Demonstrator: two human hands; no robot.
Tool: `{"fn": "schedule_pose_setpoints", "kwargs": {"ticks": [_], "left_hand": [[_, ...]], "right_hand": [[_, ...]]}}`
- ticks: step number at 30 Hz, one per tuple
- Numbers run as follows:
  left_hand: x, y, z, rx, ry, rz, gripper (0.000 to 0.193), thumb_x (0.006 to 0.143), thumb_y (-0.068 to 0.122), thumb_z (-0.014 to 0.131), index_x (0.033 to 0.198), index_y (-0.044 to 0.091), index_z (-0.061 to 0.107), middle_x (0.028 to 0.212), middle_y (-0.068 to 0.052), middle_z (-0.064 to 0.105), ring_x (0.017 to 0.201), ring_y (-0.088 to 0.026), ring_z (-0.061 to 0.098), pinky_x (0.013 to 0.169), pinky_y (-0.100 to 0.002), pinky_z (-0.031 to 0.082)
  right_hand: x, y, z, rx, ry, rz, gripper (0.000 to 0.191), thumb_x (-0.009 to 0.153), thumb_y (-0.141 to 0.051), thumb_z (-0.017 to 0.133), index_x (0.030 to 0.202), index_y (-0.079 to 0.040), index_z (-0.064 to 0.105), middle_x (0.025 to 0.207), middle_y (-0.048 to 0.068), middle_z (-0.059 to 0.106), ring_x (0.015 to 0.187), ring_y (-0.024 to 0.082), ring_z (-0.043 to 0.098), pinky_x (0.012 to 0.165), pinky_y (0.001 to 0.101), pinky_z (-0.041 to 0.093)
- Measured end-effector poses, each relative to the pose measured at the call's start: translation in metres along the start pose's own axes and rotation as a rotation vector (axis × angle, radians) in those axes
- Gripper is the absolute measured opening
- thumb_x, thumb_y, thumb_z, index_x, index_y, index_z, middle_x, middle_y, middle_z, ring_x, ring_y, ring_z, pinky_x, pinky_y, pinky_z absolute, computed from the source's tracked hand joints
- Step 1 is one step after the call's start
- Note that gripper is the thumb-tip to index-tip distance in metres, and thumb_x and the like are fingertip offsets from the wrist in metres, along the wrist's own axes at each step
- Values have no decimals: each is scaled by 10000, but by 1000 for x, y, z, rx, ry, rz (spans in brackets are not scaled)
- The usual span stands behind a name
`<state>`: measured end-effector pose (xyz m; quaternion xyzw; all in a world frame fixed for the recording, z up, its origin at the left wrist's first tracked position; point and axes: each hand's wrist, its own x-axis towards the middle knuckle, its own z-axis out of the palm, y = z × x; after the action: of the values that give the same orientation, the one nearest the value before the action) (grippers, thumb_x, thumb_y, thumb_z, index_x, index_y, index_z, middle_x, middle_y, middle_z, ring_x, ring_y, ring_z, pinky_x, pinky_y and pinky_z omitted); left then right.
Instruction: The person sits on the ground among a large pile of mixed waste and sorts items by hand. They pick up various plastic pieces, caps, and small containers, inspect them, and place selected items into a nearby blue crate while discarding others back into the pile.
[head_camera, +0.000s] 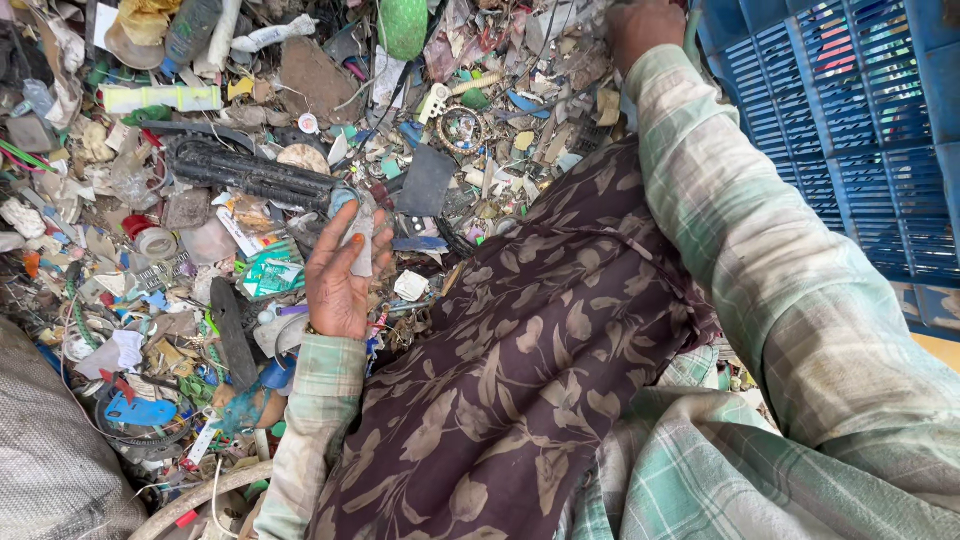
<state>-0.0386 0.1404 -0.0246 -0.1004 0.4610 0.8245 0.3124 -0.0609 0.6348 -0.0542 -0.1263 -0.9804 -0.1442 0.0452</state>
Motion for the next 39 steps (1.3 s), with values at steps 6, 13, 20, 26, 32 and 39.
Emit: {"fn": "schedule_pose_setpoints", "kwargs": {"ticks": [6, 13, 20, 26, 32, 39], "left_hand": [[-3, 9, 14, 16, -54, 22, 625, 960, 89, 630, 1555, 77, 439, 1478, -228, 573, 1192, -285, 670, 925, -383, 593], [10, 0, 33, -83, -201, -55, 611, 1049, 293, 545, 1587, 65, 368, 1497, -169, 549, 1226, -287, 670, 972, -432, 591], [6, -9, 26, 82, -332, -147, 571, 1027, 171, 586, 1562, 50, 431, 1448, -203, 605, 1069, -252, 698, 815, -360, 616], [2, -3, 17, 35, -221, -71, 512, 1025, 152, 593, 1515, 42, 491, 1397, -201, 629, 1065, -241, 711, 812, -347, 620], [-1, 6, 18, -22, -172, -23, 484, 1053, 186, 562, 1506, 27, 499, 1365, -192, 643, 1076, -251, 718, 833, -366, 625], [-2, 13, 21, -52, -184, 15, 481, 1053, 200, 563, 1498, 28, 505, 1370, -192, 643, 1081, -255, 714, 850, -370, 617]], "right_hand": [[5, -23, -39, 824, 282, -28, 153, 923, -70, 821, 1070, -88, 781, 994, 83, 789, 899, 238, 740, 757, 405, 580], [-37, -142, -119, 1687, -337, -256, 178, 983, -67, 773, 1154, -68, 723, 1024, 23, 759, 902, 70, 699, 797, 245, 597], [-23, -133, -93, 1273, -293, -437, 237, 946, -119, 784, 1167, -61, 722, 1057, 84, 752, 946, 193, 733, 831, 337, 594], [-20, -57, -24, 122, -739, 153, 755, 790, -570, 779, 1391, -164, 567, 1425, 179, 530, 1268, 426, 540, 964, 574, 487], [-23, -75, -5, 103, -936, 164, 892, 883, -462, 721, 1546, -18, 323, 1490, 323, 363, 1324, 536, 414, 1042, 592, 417], [-108, -249, -53, 1039, -353, -338, 119, 959, -190, 653, 1052, -130, 696, 1063, 108, 747, 1046, 320, 727, 927, 439, 593]]}}
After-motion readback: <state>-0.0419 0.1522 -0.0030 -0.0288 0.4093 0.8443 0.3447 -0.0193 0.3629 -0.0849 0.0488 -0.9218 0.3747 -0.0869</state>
